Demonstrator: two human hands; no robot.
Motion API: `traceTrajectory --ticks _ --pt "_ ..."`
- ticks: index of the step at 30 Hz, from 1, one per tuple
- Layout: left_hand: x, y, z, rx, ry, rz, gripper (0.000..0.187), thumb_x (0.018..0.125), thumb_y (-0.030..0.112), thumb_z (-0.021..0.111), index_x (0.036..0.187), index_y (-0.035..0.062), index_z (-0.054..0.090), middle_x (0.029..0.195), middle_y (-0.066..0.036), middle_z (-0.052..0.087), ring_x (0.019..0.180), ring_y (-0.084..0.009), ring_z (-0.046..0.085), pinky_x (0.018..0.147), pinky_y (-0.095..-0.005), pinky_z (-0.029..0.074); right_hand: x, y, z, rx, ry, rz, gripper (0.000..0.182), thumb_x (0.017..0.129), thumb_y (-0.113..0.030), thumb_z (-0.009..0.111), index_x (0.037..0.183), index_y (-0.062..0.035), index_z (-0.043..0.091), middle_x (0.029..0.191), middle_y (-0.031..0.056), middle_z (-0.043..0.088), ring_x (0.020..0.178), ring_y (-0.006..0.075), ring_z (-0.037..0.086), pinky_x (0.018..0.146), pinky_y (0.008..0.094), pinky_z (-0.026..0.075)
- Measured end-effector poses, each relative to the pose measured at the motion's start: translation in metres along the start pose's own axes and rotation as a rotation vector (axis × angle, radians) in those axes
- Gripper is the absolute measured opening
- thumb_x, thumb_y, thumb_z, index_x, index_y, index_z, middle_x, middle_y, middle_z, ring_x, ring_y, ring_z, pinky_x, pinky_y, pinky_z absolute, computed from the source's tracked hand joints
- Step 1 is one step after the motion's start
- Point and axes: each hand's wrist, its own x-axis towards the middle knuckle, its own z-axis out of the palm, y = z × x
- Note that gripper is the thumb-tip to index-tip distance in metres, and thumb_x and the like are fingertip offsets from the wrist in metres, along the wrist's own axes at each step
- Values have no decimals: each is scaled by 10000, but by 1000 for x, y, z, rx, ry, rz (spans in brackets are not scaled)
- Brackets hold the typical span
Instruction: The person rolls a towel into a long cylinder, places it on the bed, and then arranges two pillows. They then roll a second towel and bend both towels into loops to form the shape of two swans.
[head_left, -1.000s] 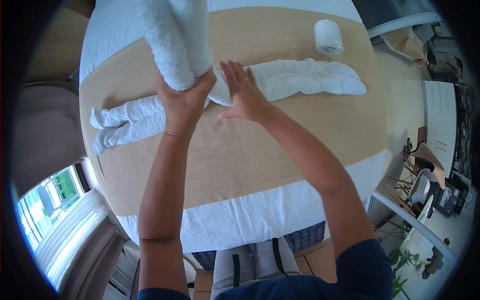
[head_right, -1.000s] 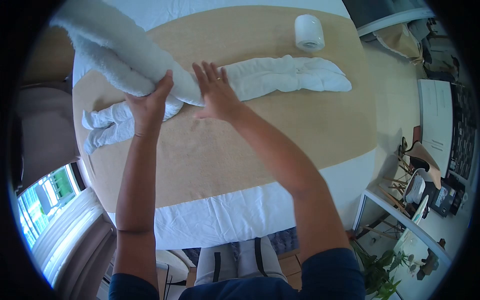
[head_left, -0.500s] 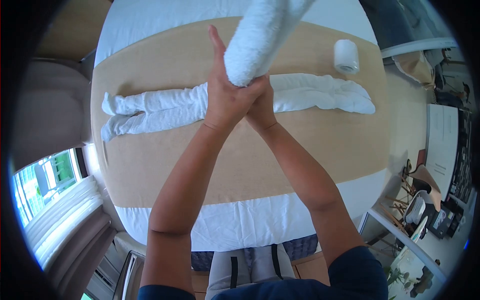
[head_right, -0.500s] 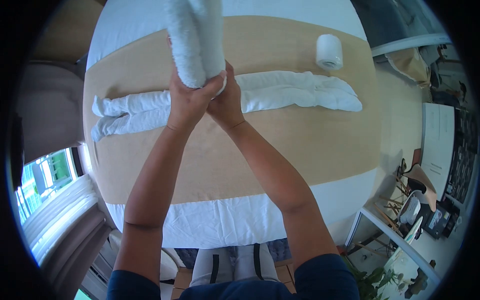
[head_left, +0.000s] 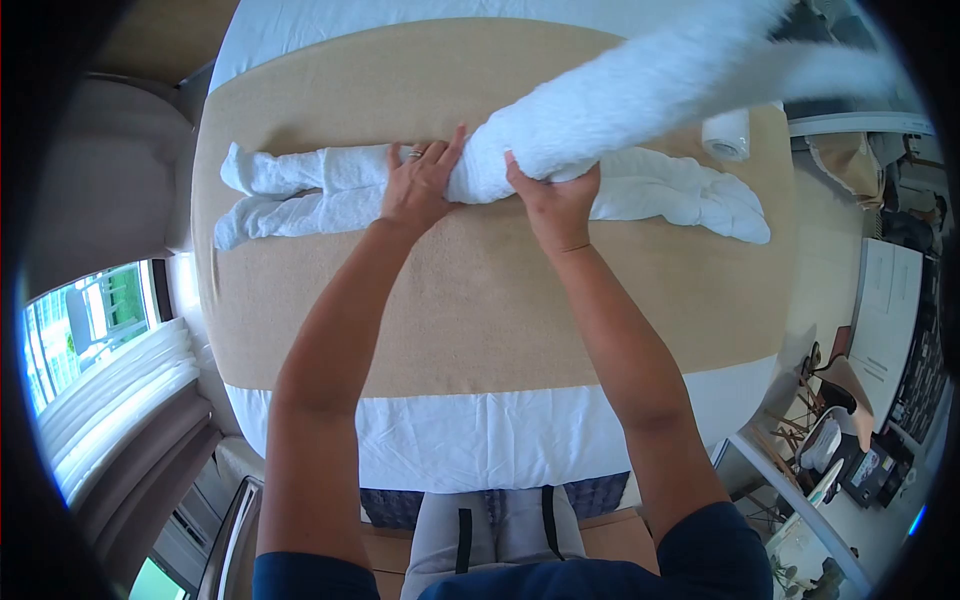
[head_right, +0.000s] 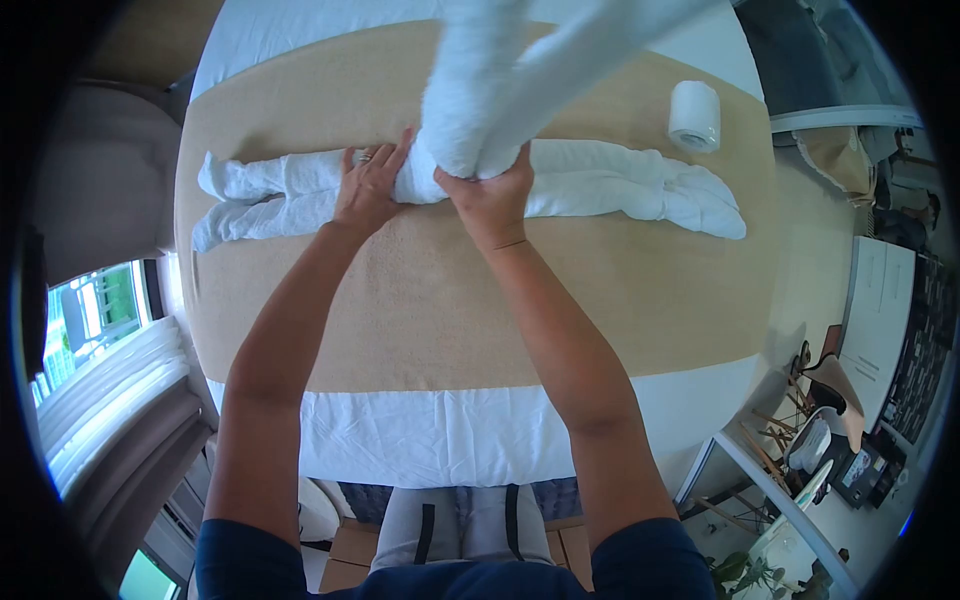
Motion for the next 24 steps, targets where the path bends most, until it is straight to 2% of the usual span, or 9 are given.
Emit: traceTrajectory --ticks 1,2,5,8,12,17,19,21,24 --pt "0 3 2 2 -1 -4 1055 623 333 798 1440 213 142 1210 -15 498 1189 -215 446 1029 -571 226 2 -4 2 -26 34 -30 712 567 -155 804 1144 30 432 1018 139 588 928 239 585 836 333 458" --pt "0 6 3 -1 23 -13 1051 620 331 798 1438 212 148 1203 -13 499 1185 -220 449 1025 -566 231 0 -9 4 75 44 -30 468 643 -52 784 1017 34 516 995 91 571 915 180 550 844 310 432" --pt "-3 4 5 -20 66 -18 1078 597 330 809 1439 204 148 1197 -32 488 1177 -225 447 1019 -525 253 -1 -13 8 74 79 -16 442 644 -40 779 997 32 523 978 80 572 908 178 552 840 309 434" --pt "-20 -12 -5 -113 213 111 1102 580 329 819 1442 198 146 1207 -54 468 1176 -216 438 1012 -481 276 -2 -2 7 23 50 -30 425 646 -34 775 985 29 527 966 71 571 899 172 555 837 308 436" --pt "-78 -71 -31 54 13 11 1016 612 256 807 1432 180 213 1206 -74 474 1152 -207 455 1017 -443 314 -1 4 9 49 52 -12 423 648 -36 774 988 24 530 971 70 572 896 167 557 838 305 437" --pt "-71 -114 -13 20 59 95 918 725 114 713 1444 162 145 1169 -89 540 1058 -242 535 1015 -409 343 3 -1 11 50 57 -18 435 653 -29 770 1017 18 537 1004 81 578 914 173 560 860 301 429" --pt "-58 -110 -16 19 -136 -2 891 739 99 697 1443 152 152 1135 -94 554 1047 -247 544 1019 -400 339 1 -6 13 61 70 -18 435 653 -30 769 1019 18 539 1007 81 580 917 175 560 862 301 427" --pt "-60 -115 -18 51 -147 27 896 727 116 710 1441 164 170 1173 -93 518 1110 -253 499 1027 -442 318 2 -7 17 81 87 -24 435 654 -30 769 1021 18 541 1010 81 581 920 177 560 865 302 426" --pt "-59 -118 -44 286 -72 81 1044 596 249 808 1436 189 190 1249 -72 432 1224 -269 381 1032 -517 275 2 -1 14 55 72 -43 444 652 -35 770 1024 18 534 1006 79 583 923 178 559 861 303 427"
